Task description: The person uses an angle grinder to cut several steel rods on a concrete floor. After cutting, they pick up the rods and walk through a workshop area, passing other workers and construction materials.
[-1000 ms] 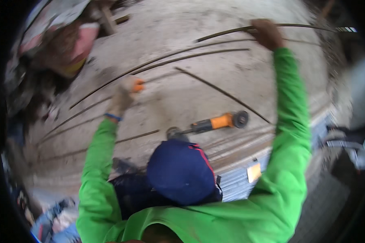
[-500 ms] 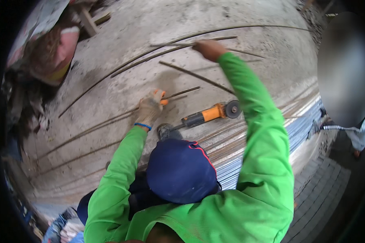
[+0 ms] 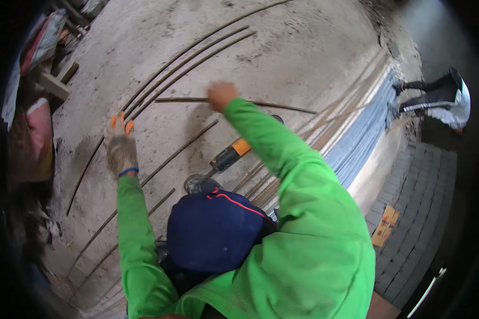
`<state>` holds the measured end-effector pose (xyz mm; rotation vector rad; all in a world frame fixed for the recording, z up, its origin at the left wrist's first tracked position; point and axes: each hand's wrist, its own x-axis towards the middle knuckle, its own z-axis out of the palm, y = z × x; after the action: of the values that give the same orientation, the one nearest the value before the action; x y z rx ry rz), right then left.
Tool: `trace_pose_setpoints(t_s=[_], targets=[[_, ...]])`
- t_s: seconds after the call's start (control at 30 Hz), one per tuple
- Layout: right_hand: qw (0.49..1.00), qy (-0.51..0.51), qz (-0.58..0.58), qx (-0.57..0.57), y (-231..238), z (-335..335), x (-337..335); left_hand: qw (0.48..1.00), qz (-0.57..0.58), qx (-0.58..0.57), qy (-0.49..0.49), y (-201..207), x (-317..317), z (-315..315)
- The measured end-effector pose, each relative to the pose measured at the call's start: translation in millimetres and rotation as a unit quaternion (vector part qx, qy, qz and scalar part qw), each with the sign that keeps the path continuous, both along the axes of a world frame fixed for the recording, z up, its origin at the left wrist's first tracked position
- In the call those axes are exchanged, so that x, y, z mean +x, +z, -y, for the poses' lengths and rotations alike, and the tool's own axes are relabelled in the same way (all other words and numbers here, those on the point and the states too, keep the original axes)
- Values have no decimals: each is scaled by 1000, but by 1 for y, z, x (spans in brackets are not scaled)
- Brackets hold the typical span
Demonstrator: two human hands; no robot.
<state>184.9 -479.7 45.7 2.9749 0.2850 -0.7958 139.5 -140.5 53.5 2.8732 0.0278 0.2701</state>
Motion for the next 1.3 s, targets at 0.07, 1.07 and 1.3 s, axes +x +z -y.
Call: trace_pose_setpoints(t_s=[0.07, 1.07, 1.3], targets=[[990, 124, -9, -64, 3, 41, -13, 999, -9, 32, -33, -14, 21, -15], [963, 244, 69, 91, -21, -84, -35, 973, -170, 86, -128, 5, -172, -162], [951, 253, 109, 138, -44, -67, -52, 977, -146, 6, -152, -13, -172, -175]])
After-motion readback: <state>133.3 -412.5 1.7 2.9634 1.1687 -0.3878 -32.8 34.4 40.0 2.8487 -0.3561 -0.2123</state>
